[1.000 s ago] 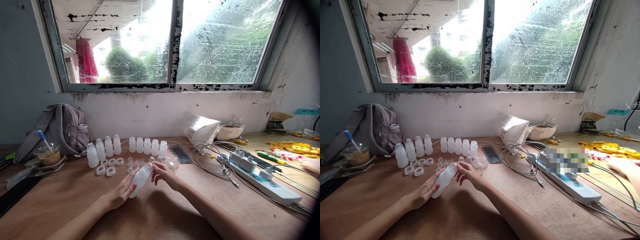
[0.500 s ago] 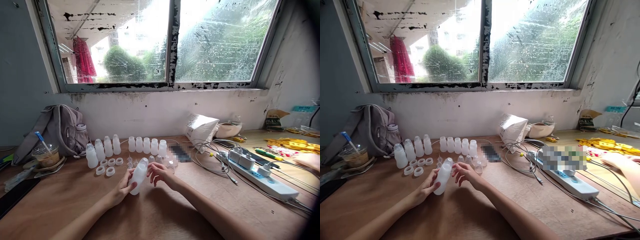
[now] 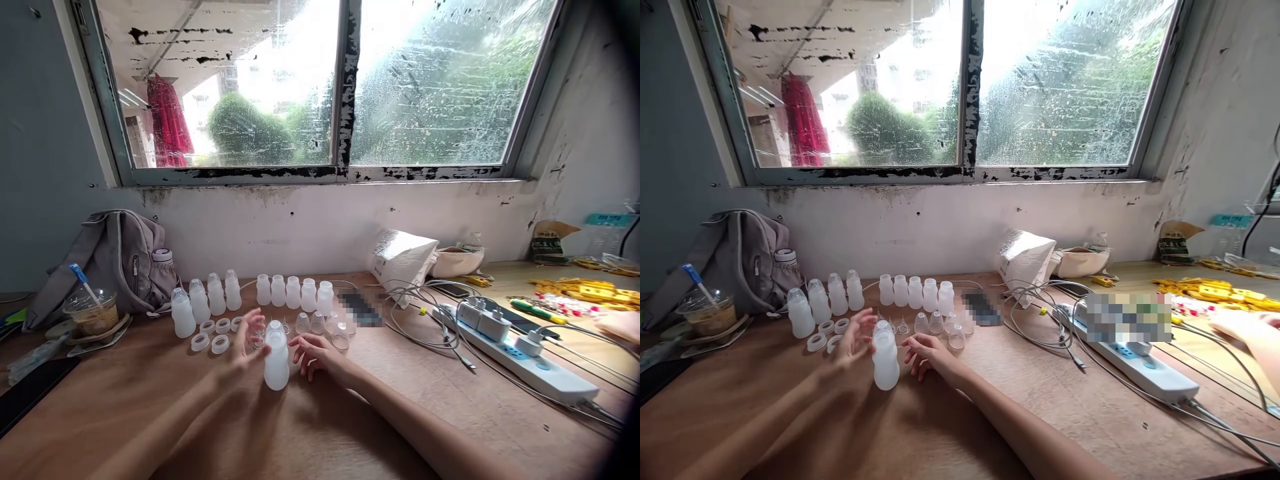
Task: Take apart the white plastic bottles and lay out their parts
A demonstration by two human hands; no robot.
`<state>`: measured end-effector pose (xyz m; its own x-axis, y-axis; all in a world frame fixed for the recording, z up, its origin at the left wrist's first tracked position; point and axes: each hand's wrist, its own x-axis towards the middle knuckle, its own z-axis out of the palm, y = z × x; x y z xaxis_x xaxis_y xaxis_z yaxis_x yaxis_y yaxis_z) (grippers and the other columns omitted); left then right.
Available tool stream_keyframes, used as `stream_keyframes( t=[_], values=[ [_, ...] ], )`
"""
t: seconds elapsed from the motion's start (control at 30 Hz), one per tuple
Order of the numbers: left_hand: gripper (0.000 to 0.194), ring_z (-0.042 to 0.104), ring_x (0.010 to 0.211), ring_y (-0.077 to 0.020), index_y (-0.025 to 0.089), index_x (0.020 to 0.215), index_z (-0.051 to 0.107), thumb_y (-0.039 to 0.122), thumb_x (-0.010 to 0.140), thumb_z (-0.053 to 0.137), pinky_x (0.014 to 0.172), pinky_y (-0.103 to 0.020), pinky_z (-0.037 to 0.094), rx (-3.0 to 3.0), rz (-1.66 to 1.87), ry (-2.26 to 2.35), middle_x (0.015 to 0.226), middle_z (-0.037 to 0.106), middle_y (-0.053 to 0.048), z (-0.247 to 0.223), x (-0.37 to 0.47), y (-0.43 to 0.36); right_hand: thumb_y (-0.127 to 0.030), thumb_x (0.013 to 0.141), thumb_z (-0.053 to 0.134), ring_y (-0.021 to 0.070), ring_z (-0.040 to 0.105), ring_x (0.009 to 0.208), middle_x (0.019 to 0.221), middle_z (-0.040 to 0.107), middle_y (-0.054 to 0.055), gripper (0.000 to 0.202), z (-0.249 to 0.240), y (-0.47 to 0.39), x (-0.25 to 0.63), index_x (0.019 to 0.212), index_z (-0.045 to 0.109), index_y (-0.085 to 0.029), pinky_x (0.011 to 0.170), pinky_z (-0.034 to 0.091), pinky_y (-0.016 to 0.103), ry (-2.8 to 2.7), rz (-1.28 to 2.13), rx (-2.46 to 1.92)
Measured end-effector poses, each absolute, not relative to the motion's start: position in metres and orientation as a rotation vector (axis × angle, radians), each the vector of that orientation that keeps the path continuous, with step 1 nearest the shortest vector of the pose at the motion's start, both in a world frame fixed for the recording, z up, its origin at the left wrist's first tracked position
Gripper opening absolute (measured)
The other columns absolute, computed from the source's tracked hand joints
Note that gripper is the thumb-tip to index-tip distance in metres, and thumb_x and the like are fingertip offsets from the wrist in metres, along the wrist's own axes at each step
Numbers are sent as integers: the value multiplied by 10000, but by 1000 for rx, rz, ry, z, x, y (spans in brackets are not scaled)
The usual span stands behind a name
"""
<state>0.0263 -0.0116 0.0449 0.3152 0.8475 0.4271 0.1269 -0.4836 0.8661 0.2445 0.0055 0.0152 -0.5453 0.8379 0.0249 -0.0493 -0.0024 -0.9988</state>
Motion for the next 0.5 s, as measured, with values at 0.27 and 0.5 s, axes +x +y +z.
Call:
stream_keyframes(
  t=[0.27, 0.5],
  values=[
    [340, 522, 861, -173, 218, 996, 561, 414, 717, 561, 739, -283, 411, 2474, 701, 945, 971, 587, -31, 124, 27, -7, -515, 759, 479, 82, 522, 503, 723, 559, 24, 408, 15, 4, 244, 938, 529, -151, 416, 406, 184, -1579, 1622, -860],
    [353, 562, 782, -153, 183, 957, 596, 452, 754, 488, 670, -234, 427, 2609, 736, 1123, 853, 631, -23, 152, 20, 30, -559, 728, 486, 75, 511, 477, 691, 560, 16, 454, 13, 5, 243, 914, 533, -148, 410, 395, 180, -1577, 1619, -890]
  ],
)
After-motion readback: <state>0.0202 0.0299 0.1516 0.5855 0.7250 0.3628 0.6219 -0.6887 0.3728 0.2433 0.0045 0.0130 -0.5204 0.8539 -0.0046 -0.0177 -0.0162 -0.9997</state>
